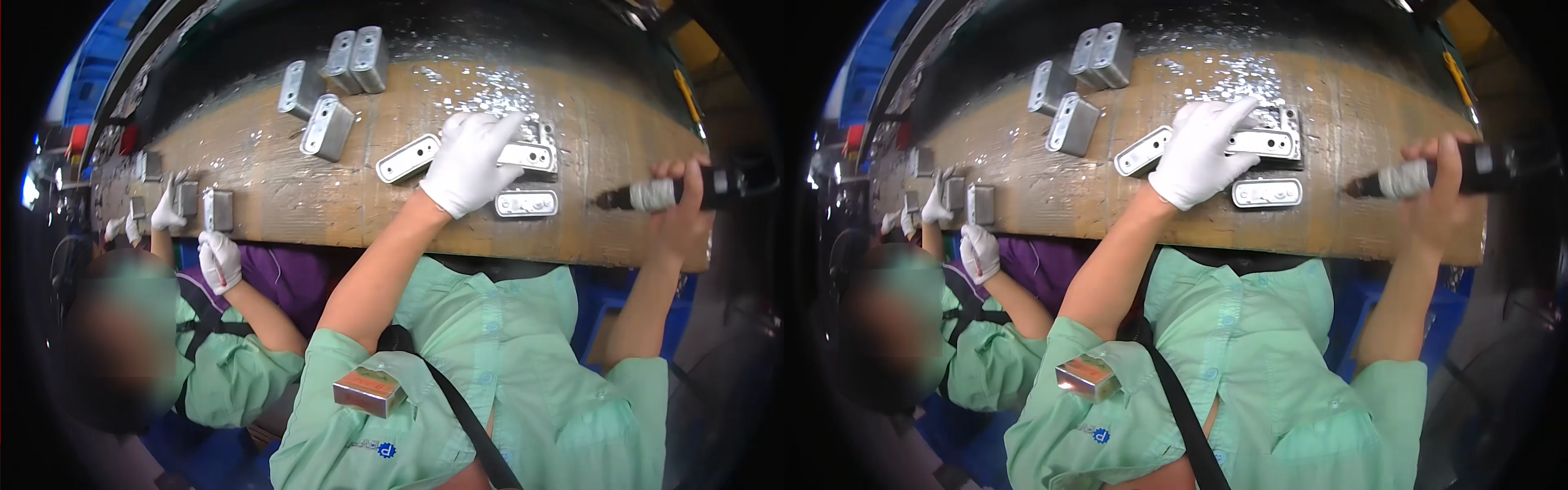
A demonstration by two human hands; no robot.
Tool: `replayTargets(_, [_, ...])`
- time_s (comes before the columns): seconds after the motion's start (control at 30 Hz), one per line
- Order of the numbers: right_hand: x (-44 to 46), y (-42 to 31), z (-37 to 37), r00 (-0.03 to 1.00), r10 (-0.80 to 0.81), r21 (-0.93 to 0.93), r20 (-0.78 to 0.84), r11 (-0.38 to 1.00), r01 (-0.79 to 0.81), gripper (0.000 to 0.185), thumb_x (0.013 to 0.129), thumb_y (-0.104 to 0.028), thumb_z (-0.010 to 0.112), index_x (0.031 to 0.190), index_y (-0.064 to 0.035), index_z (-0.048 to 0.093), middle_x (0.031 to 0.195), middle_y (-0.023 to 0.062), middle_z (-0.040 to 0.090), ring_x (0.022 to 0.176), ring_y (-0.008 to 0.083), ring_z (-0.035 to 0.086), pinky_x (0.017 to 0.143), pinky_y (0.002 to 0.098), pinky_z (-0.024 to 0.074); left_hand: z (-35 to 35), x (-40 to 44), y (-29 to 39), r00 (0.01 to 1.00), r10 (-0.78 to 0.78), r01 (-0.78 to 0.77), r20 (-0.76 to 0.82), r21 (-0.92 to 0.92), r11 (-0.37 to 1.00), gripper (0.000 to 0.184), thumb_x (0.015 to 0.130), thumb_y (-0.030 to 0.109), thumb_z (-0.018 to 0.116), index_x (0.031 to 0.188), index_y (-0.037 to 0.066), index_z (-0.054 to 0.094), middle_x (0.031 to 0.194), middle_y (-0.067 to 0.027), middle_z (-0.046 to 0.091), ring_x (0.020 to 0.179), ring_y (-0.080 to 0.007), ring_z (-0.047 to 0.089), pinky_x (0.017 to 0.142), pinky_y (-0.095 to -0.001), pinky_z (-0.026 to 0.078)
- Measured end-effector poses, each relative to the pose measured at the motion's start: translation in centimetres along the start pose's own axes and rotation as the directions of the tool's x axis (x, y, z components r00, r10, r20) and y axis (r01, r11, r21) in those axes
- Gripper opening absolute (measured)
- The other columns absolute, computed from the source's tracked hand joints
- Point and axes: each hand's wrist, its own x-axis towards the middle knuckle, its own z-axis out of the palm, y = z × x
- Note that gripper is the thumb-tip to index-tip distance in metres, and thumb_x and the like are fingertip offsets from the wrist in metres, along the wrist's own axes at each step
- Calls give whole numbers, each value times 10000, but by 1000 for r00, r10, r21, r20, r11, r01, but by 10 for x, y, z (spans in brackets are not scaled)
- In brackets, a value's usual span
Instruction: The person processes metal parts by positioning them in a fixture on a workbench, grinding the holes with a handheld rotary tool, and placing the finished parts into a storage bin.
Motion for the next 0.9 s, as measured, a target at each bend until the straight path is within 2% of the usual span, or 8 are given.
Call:
replayTargets(0.13, [-9,2,-31,998,-10,80,-60,997,15,187,977,-80,631,1122,12,557,811,88,577,738,221,587,734,422,536,-33,-14,-3,984,39,-37,-175,14,999,705,711,128,866,1351,38,585,1083,-82,741,993,-300,680,918,-421,494])
replayTargets(0.43, [8,37,-73,986,36,19,-163,999,-33,352,978,-120,638,1283,28,545,917,114,634,827,245,621,812,415,541,-71,-88,-32,938,-284,324,-199,209,923,591,744,202,846,1264,21,630,969,-166,721,901,-367,688,810,-468,546])
replayTargets(0.5, [30,91,-144,847,-424,-408,322,745,528,481,991,-157,638,1411,26,491,1041,135,660,903,258,633,854,404,546,-65,-81,-23,919,-315,367,-239,221,904,473,776,274,817,1159,44,661,902,-178,707,850,-387,687,768,-490,542])
replayTargets(0.53, [41,104,-151,770,-505,-441,390,631,638,467,987,-162,645,1389,26,497,1026,134,658,891,258,632,840,402,546,-58,-79,-26,906,-350,405,-240,245,881,360,791,310,797,1023,70,660,842,-173,696,800,-396,687,742,-504,539])
replayTargets(0.6, [40,102,-110,872,-431,-393,232,778,490,441,980,-171,659,1345,26,510,997,133,655,866,258,631,812,400,545,-55,-83,-25,893,-311,397,-325,240,886,322,808,353,767,916,94,611,781,-173,679,768,-386,687,718,-510,537])
replayTargets(0.67, [24,85,-66,907,-387,-336,167,842,421,417,972,-180,672,1301,27,523,968,131,652,841,258,630,785,398,544,-46,-89,-29,871,-326,449,-367,329,830,328,793,330,747,992,111,606,855,-118,667,847,-350,666,791,-481,503])
replayTargets(0.83, [-1,53,-34,806,-556,-352,205,726,591,365,953,-204,707,1192,27,556,895,128,644,778,257,628,716,393,543,-57,-137,21,861,-119,354,-494,415,838,465,721,296,781,1087,85,587,1020,-90,611,964,-308,597,828,-447,459])
replayTargets(0.9, [-6,42,-23,753,-618,-358,226,667,654,350,945,-213,721,1149,27,569,866,126,641,753,257,627,688,391,542,-64,-173,46,877,-103,281,-469,328,902,459,712,279,780,1086,76,606,954,-100,611,917,-325,606,803,-460,471])
